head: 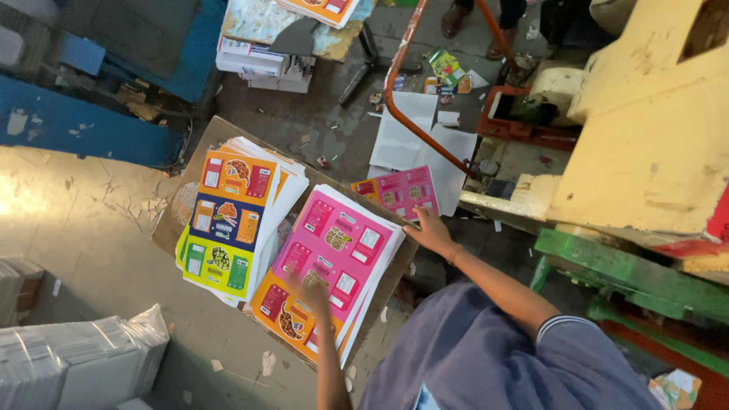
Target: The person repeatedly picks up printed sheets from a pile and places them onto a stack on a table. The person handles the sheets one at a time, aligning them before adding them to the growing stack.
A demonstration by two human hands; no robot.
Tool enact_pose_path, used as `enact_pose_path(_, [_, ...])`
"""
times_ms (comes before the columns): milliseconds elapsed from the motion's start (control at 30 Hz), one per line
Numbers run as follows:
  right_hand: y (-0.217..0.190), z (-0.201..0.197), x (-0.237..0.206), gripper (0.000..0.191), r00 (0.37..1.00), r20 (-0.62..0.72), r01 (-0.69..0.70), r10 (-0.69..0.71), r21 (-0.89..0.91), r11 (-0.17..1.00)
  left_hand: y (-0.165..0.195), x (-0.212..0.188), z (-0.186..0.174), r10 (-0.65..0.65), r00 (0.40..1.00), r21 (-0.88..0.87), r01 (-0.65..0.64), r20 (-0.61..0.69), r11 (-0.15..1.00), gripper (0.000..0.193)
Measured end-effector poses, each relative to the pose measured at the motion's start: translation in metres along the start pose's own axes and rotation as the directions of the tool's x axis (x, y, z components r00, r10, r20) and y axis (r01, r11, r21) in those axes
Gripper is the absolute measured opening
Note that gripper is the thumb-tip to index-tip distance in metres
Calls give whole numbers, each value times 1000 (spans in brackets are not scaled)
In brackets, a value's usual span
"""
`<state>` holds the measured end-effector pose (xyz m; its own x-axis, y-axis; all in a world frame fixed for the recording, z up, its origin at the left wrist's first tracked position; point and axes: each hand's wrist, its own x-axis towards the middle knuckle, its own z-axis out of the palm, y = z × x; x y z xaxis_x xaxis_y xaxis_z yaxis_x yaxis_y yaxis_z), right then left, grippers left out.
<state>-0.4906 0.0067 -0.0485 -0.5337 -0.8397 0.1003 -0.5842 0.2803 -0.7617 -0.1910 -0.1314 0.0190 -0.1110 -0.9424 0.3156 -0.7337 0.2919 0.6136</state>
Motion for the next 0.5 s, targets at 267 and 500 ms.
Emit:
enact_pose_path(267, [5,-114,-77,58,900,436,40,-6,-69,997,266,-54,130,716,353,-721,-144,603,678,63])
enact_pose_path(500, [-30,-352,-120,47,999,-21,-23,47,630,776,227,118,66,-80,995,-872,86,55,483,39])
